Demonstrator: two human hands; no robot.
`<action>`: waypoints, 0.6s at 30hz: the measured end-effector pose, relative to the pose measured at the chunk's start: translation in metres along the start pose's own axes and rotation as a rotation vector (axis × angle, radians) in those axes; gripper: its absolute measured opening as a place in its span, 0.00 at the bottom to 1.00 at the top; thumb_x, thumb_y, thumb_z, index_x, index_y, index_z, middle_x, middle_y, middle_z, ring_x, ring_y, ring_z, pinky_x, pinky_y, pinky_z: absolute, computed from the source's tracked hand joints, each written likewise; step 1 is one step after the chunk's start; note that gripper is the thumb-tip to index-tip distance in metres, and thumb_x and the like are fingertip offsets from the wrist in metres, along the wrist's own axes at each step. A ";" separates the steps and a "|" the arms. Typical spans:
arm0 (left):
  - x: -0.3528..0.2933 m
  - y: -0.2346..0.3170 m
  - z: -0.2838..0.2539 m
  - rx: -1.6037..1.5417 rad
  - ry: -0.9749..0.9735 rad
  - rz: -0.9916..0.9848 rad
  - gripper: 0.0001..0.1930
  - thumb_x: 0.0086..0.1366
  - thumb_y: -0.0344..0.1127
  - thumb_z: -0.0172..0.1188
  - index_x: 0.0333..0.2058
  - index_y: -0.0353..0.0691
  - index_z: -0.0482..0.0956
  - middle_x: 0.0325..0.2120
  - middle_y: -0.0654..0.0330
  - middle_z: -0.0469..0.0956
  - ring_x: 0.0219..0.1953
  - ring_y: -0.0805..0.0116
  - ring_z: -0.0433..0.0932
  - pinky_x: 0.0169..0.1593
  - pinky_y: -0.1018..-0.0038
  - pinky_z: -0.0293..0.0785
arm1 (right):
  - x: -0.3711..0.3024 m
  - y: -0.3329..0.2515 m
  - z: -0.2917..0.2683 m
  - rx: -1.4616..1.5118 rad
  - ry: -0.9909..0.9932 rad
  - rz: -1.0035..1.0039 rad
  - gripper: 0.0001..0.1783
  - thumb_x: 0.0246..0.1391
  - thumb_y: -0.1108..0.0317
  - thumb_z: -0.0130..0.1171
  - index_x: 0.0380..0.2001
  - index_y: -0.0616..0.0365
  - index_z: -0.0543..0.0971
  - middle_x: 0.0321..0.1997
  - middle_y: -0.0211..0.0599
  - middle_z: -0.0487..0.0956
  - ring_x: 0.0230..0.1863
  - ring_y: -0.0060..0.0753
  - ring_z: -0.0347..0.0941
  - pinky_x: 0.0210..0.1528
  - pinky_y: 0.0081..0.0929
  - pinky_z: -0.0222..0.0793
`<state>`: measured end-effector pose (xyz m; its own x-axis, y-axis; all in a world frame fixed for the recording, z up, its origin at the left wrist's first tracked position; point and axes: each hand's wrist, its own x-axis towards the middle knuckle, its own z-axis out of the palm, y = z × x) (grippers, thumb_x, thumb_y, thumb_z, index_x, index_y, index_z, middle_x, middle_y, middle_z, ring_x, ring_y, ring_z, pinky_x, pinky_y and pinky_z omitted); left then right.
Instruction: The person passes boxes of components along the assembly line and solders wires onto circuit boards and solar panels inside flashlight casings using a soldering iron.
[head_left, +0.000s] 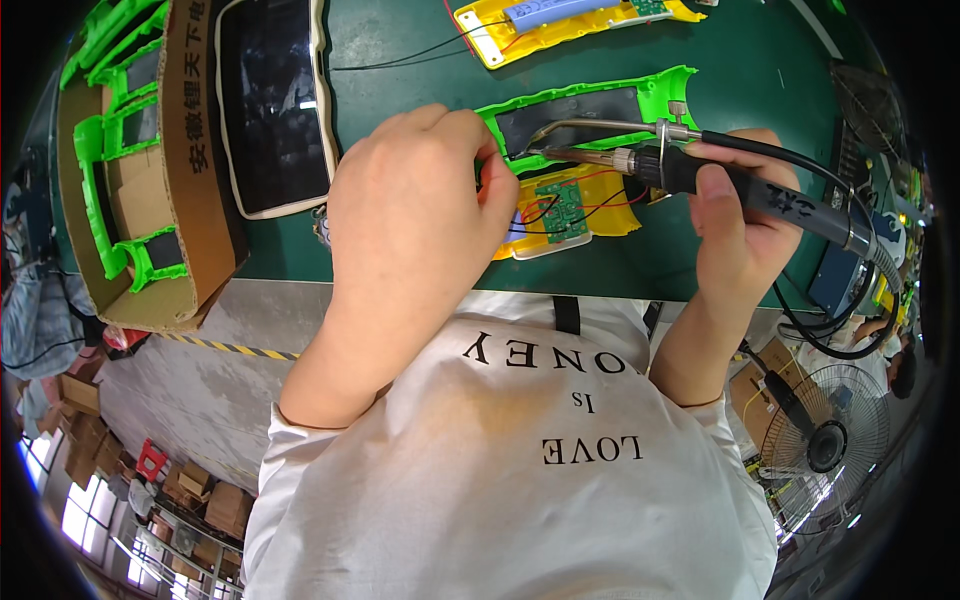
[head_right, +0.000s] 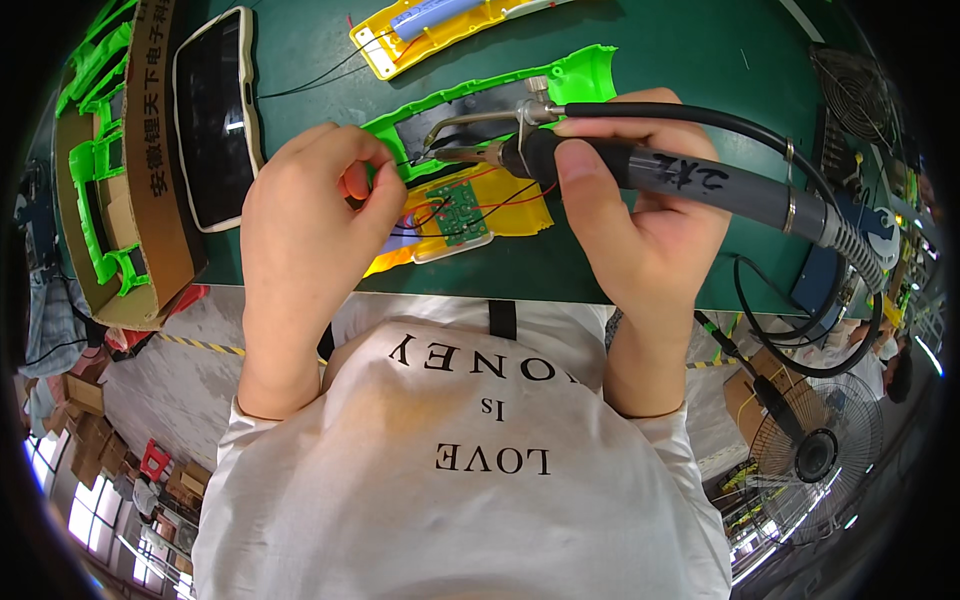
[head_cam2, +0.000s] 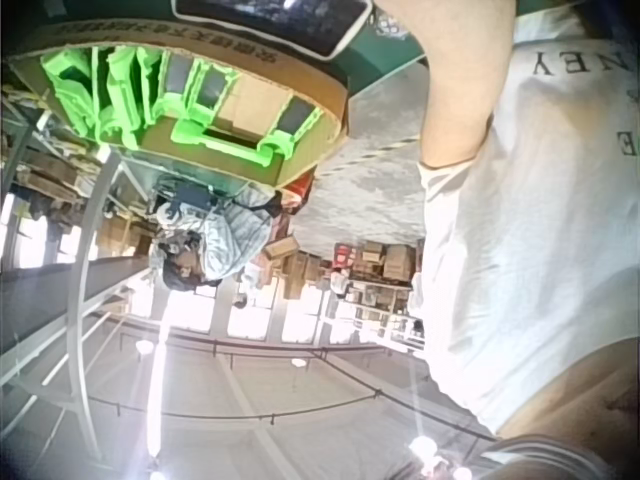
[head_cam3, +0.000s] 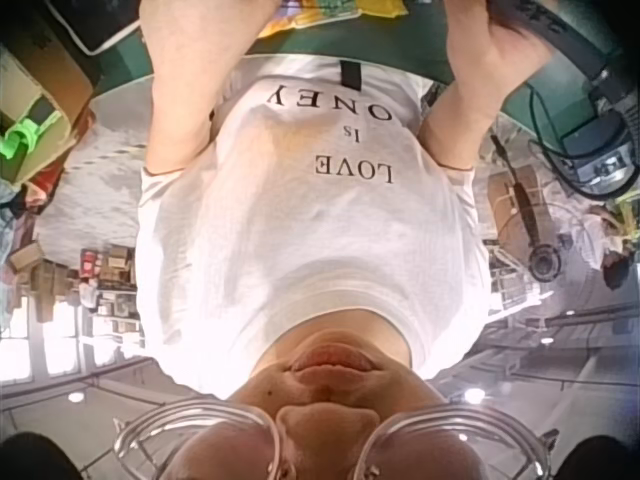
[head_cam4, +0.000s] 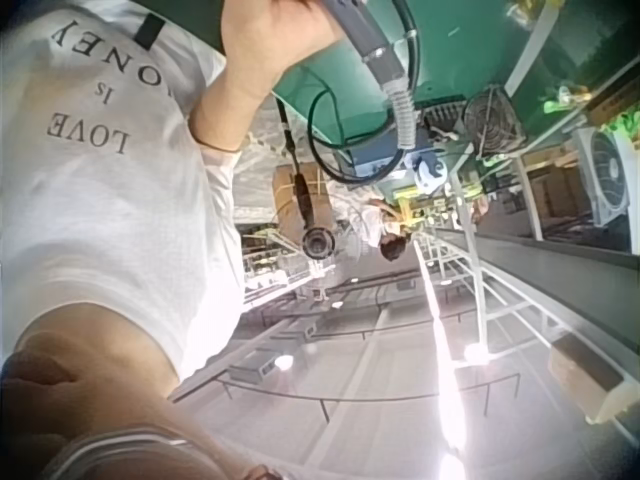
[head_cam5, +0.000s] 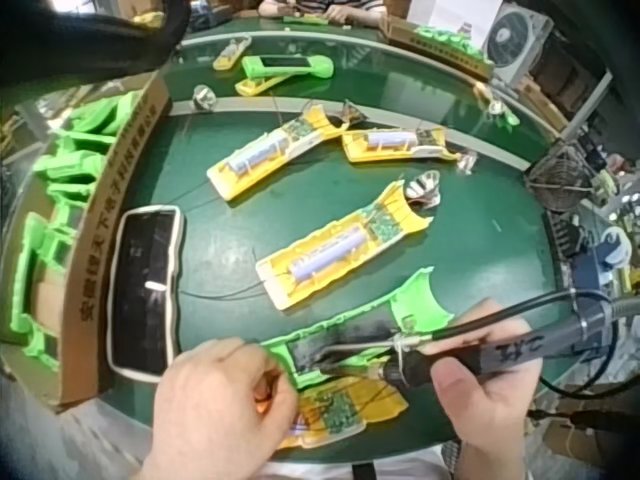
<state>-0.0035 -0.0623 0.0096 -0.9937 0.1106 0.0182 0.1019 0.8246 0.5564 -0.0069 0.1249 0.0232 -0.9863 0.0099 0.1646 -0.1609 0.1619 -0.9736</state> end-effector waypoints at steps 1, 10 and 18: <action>0.000 0.000 0.000 0.001 -0.005 -0.006 0.03 0.43 0.29 0.54 0.18 0.36 0.72 0.12 0.59 0.65 0.18 0.63 0.66 0.22 0.71 0.61 | 0.000 0.001 0.000 -0.004 -0.012 -0.013 0.06 0.37 0.82 0.53 0.24 0.66 0.72 0.27 0.37 0.70 0.29 0.23 0.65 0.35 0.16 0.59; 0.000 0.001 0.000 0.010 -0.003 -0.002 0.03 0.43 0.29 0.54 0.19 0.36 0.72 0.12 0.59 0.64 0.18 0.64 0.66 0.22 0.71 0.61 | 0.000 0.005 -0.009 -0.019 0.127 -0.069 0.05 0.40 0.79 0.51 0.25 0.67 0.71 0.27 0.34 0.68 0.23 0.18 0.62 0.24 0.12 0.57; -0.001 0.001 0.000 0.003 -0.008 -0.002 0.03 0.43 0.29 0.54 0.19 0.36 0.72 0.12 0.60 0.63 0.17 0.65 0.65 0.21 0.72 0.60 | 0.001 0.013 -0.029 0.021 0.391 -0.051 0.07 0.45 0.73 0.47 0.26 0.69 0.70 0.23 0.36 0.69 0.12 0.15 0.56 0.13 0.11 0.51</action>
<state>-0.0027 -0.0614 0.0106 -0.9935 0.1134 0.0105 0.1002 0.8263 0.5542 -0.0087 0.1550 0.0156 -0.8892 0.3785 0.2571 -0.2142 0.1521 -0.9649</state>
